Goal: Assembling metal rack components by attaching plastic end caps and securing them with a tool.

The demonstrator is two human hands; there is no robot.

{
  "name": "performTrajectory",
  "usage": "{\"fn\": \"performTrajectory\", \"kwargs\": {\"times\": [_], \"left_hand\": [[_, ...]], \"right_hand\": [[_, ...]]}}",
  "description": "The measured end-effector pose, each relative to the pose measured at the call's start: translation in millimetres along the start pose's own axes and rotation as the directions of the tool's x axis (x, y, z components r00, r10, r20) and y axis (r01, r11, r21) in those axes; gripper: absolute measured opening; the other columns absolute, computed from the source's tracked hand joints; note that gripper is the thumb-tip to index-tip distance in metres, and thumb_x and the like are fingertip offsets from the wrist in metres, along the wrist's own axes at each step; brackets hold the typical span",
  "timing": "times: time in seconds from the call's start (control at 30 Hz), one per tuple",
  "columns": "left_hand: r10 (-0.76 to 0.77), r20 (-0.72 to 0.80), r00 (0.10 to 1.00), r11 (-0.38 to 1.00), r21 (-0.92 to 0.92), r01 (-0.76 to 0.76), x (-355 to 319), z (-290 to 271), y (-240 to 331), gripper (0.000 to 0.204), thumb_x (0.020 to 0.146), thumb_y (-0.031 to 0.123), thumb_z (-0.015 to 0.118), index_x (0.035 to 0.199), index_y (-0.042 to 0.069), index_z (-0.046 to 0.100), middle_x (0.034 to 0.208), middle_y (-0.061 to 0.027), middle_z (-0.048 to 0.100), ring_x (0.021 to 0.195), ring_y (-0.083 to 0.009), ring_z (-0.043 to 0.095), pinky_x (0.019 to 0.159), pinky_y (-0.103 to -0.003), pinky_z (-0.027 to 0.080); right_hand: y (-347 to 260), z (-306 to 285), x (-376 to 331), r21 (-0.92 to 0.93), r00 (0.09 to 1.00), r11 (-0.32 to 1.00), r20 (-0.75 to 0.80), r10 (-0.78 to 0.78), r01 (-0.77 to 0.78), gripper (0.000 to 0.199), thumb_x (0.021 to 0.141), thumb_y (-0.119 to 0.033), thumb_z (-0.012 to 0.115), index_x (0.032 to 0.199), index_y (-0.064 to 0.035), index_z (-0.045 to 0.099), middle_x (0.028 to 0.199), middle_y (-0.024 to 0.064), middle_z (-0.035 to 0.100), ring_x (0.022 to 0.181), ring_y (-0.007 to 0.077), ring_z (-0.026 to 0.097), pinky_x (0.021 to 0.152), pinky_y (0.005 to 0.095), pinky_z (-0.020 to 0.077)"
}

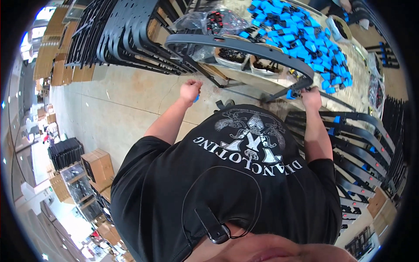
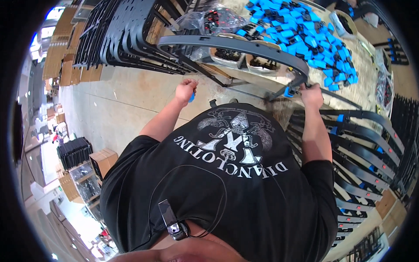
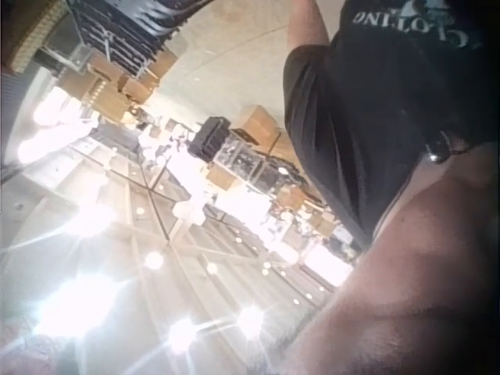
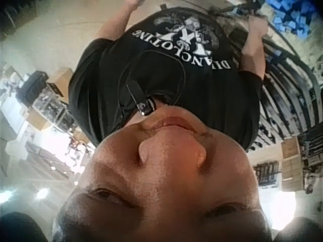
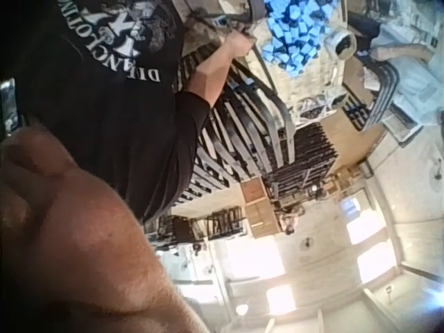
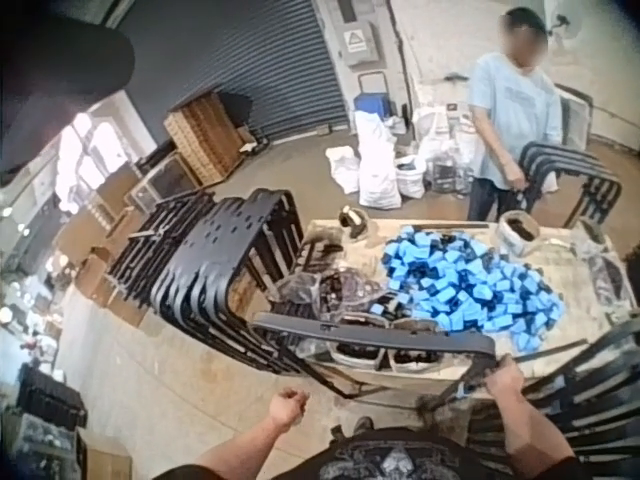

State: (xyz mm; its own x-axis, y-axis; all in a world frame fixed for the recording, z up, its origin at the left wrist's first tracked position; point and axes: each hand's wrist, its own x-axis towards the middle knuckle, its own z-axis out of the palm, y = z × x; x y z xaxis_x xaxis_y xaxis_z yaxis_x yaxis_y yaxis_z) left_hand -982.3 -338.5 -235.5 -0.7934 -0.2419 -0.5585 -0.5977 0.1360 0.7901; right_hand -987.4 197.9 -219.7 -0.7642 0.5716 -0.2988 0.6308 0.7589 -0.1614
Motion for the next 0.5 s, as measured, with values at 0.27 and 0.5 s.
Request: {"fn": "performTrajectory", "kwargs": {"times": [0.27, 0.5], "left_hand": [[0.301, -0.276, 0.913, 0.763, 0.644, -0.057, 131.7, -87.7, 41.7, 0.046, 0.087, 0.033, 0.069, 0.123, 0.005, 0.065, 0.111, -0.0198, 0.072, 0.11, -0.0378, 0.066, 0.094, -0.041, 0.053], [0.22, -0.198, 0.955, 0.542, 0.839, 0.049, 181.6, -91.5, 74.4, 0.045, 0.096, 0.039, 0.054, 0.13, 0.009, 0.059, 0.115, -0.018, 0.07, 0.108, -0.037, 0.067, 0.093, -0.047, 0.053]], "right_hand": [[40.7, 28.5, -58.2, 0.335, 0.975, 0.929, -0.202, -0.089, 0.154, 0.048, 0.089, -0.047, 0.069, 0.099, -0.0002, 0.067, 0.092, 0.0199, 0.071, 0.089, 0.0358, 0.07, 0.08, 0.0441, 0.0525], [99.2, 93.6, -159.3, 0.175, 0.98, 0.979, 0.144, -0.135, 0.109, 0.037, 0.087, -0.038, 0.071, 0.091, -0.001, 0.068, 0.085, 0.0168, 0.071, 0.08, 0.031, 0.069, 0.076, 0.04, 0.0534]]}}
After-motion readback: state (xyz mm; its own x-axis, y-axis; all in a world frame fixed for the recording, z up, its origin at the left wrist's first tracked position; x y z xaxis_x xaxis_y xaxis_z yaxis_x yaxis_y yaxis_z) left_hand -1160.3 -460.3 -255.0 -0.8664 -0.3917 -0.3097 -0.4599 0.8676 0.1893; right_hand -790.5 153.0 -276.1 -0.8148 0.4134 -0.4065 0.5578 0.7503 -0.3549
